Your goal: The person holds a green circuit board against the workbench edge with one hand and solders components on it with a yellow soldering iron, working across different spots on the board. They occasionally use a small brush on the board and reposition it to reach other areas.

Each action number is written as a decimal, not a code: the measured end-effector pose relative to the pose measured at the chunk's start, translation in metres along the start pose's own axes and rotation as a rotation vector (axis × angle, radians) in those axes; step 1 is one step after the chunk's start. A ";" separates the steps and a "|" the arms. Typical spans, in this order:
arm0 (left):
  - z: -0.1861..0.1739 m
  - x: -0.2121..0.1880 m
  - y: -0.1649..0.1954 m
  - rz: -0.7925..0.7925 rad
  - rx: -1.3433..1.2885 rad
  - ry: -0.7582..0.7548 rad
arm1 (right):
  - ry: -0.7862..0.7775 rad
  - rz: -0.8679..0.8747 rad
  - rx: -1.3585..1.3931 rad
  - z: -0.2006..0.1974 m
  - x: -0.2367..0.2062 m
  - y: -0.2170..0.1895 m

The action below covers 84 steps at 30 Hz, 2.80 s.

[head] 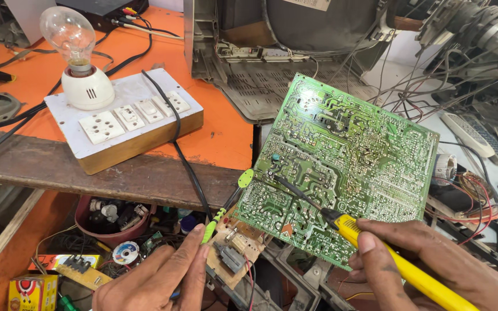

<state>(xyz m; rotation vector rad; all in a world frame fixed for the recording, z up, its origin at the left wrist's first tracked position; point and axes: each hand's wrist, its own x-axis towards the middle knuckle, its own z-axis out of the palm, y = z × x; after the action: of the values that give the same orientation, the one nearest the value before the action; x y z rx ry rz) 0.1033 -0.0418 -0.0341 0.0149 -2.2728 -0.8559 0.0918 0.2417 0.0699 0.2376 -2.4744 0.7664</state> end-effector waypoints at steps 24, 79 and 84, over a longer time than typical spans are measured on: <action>0.009 0.017 0.028 0.150 -0.059 -0.035 | -0.091 -0.217 0.012 -0.004 0.020 0.001; -0.001 -0.001 -0.006 -0.102 -0.038 -0.218 | 0.032 -0.114 0.092 -0.001 0.008 -0.005; -0.001 0.000 -0.006 -0.108 -0.009 -0.221 | 0.002 -0.100 0.086 0.000 0.015 -0.001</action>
<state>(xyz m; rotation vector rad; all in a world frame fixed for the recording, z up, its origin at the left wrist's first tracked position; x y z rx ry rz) 0.1028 -0.0467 -0.0368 0.0413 -2.4927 -0.9644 0.0794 0.2412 0.0786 0.3890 -2.4098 0.8310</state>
